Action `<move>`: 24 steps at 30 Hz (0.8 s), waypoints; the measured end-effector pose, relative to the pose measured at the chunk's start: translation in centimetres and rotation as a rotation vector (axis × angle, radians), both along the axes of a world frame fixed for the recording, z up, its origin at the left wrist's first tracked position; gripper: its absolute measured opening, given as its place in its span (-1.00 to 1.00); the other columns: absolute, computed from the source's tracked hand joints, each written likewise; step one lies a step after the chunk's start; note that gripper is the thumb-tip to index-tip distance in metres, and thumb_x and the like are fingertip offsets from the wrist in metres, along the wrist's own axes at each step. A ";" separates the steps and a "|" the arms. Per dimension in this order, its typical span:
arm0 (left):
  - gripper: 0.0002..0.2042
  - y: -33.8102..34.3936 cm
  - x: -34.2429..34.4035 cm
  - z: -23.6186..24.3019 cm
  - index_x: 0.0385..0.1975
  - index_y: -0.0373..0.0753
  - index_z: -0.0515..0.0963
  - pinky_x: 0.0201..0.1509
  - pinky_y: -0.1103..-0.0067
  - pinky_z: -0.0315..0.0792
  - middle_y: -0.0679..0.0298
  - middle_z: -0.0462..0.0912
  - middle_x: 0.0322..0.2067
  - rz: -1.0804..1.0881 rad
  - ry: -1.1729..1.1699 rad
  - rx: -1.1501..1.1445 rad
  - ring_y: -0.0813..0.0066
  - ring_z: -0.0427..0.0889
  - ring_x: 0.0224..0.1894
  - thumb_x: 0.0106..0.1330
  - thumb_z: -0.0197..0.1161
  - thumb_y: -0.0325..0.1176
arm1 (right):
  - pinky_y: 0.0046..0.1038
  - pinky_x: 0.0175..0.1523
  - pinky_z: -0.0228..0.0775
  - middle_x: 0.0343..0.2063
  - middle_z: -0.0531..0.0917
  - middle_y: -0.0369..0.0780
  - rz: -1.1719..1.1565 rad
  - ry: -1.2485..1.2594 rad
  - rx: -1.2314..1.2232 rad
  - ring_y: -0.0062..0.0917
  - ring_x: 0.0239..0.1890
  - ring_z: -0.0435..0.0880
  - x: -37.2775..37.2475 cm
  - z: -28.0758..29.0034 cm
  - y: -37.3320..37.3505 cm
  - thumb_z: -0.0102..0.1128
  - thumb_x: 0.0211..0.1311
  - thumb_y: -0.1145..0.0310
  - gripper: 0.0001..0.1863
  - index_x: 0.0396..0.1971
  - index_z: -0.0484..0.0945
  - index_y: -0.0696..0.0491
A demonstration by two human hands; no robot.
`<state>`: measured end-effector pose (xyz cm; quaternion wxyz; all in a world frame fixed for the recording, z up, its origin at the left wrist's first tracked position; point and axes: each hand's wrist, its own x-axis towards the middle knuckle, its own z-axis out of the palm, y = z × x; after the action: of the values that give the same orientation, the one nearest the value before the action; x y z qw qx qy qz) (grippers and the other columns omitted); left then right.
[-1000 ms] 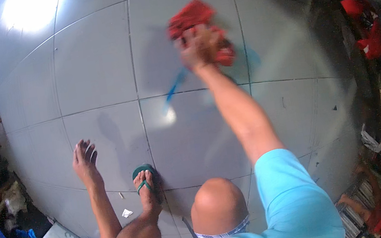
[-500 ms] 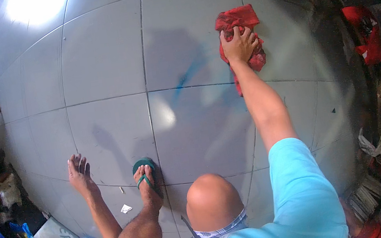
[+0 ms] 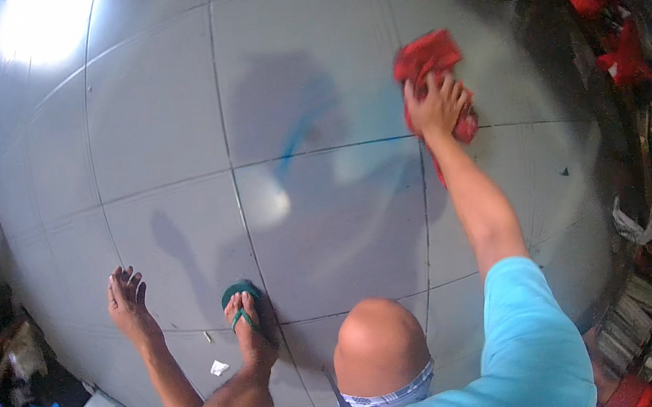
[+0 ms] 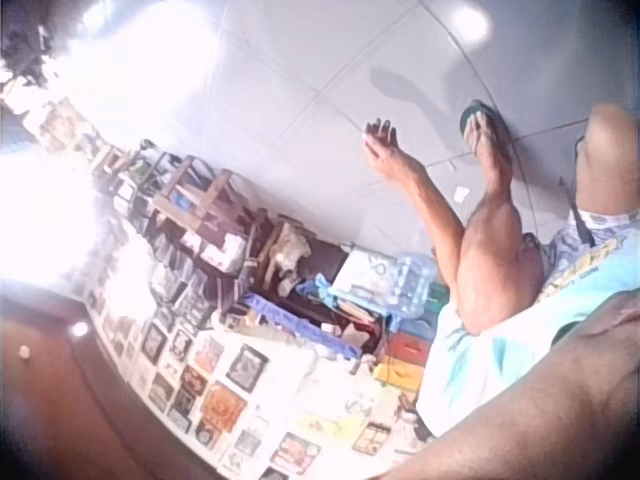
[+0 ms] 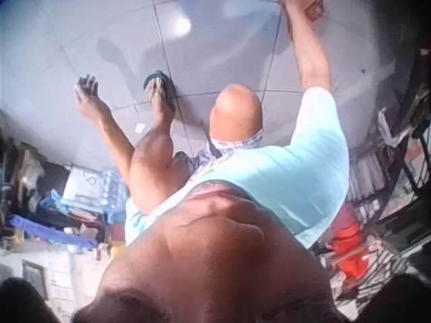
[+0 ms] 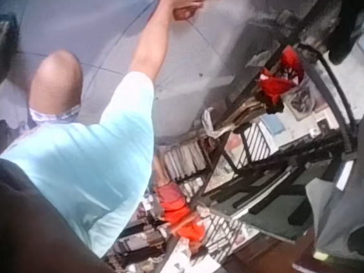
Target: The person applies tape to the edges of a screen printing frame and smooths the surface. They then use a squeegee to spread blue ink across the screen mesh. Afterward, the person squats to wipe a spill on the floor with a red cloth before resuming the ink spreading process.
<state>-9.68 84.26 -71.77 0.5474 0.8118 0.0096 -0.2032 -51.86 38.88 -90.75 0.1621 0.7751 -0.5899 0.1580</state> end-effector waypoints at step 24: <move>-0.64 5.5 -4.1 0.1 0.11 -0.32 0.58 -0.04 0.51 0.56 0.17 0.73 -0.12 0.250 0.104 0.056 0.44 0.72 -0.16 0.62 0.07 -0.15 | 0.08 0.30 0.17 0.16 0.49 -0.01 0.131 -0.152 0.217 -0.07 0.23 0.43 18.1 0.3 5.2 0.28 0.23 -0.17 -0.49 -0.04 0.60 -0.07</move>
<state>-13.75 89.79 -71.64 0.5441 0.8077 0.1446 -0.1751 -33.77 44.09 -90.48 0.0215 0.8107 -0.5623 0.1617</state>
